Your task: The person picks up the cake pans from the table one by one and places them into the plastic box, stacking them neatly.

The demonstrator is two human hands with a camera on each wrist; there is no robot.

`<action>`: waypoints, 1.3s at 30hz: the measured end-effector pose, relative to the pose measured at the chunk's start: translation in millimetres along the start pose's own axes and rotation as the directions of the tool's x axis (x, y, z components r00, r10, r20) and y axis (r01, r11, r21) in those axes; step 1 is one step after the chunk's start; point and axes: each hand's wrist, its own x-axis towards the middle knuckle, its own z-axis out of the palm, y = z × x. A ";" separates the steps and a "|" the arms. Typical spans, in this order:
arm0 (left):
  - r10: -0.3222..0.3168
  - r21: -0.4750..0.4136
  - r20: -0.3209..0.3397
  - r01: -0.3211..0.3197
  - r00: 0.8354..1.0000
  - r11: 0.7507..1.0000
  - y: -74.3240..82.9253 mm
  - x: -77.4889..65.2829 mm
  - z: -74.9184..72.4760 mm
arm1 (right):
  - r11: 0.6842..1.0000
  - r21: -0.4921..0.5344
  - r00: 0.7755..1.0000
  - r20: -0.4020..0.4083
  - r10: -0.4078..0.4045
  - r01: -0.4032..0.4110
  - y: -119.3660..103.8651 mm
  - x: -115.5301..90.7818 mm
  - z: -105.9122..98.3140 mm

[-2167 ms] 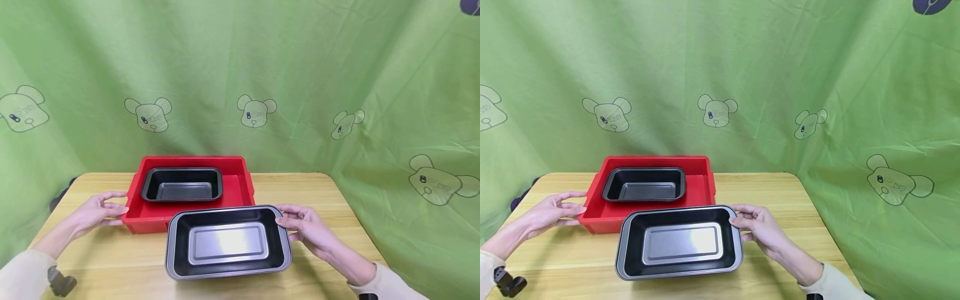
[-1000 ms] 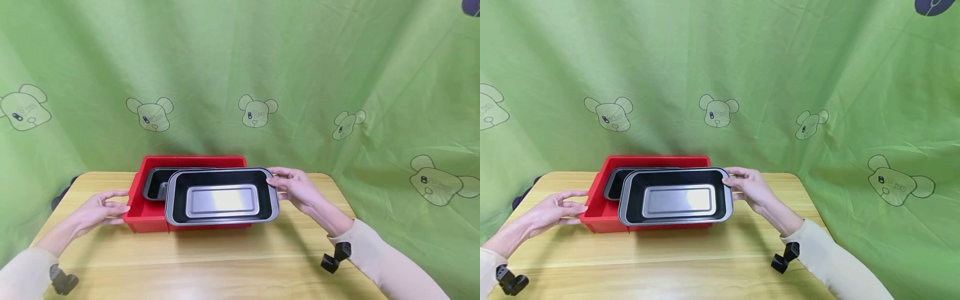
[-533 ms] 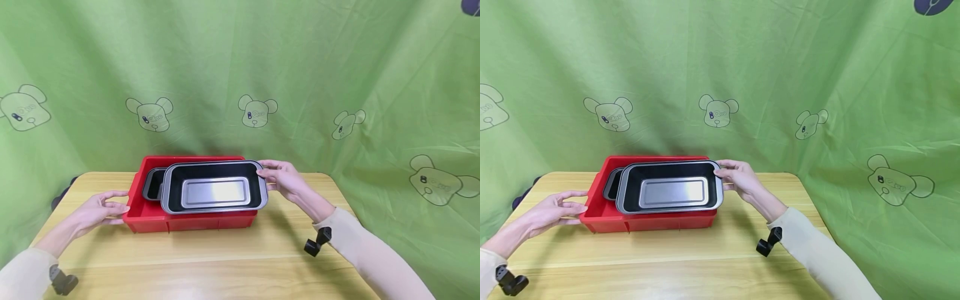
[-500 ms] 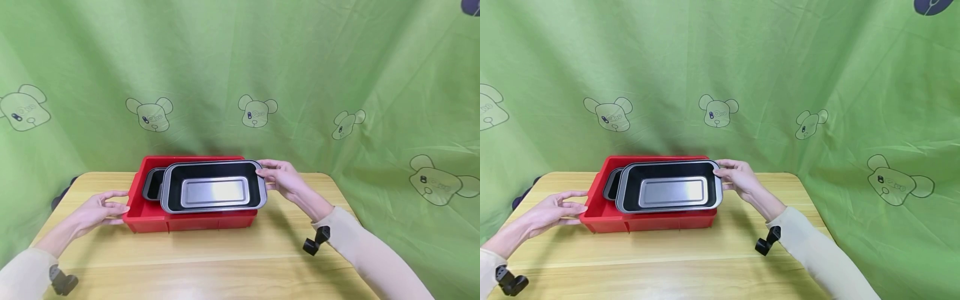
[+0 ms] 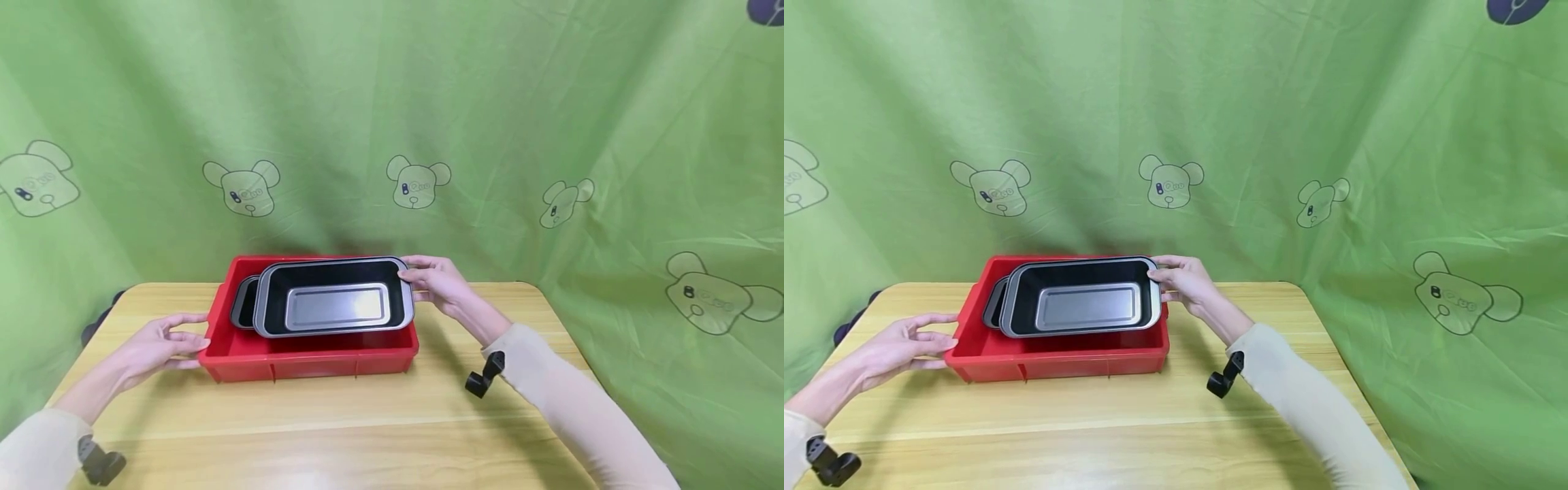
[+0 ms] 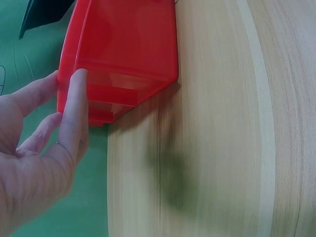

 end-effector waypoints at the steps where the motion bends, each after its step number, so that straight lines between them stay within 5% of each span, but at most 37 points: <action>1: -0.003 -0.002 -0.003 0.003 1.000 1.000 0.1 -0.1 0.1 | 1.000 -0.002 1.000 0.000 0.000 0.000 0.6 2.5 1.3; 39: -0.019 -0.010 -0.006 0.019 1.000 1.000 0.6 -0.7 -0.8 | 1.000 0.005 0.998 -0.055 0.026 -0.025 18.7 64.7 43.6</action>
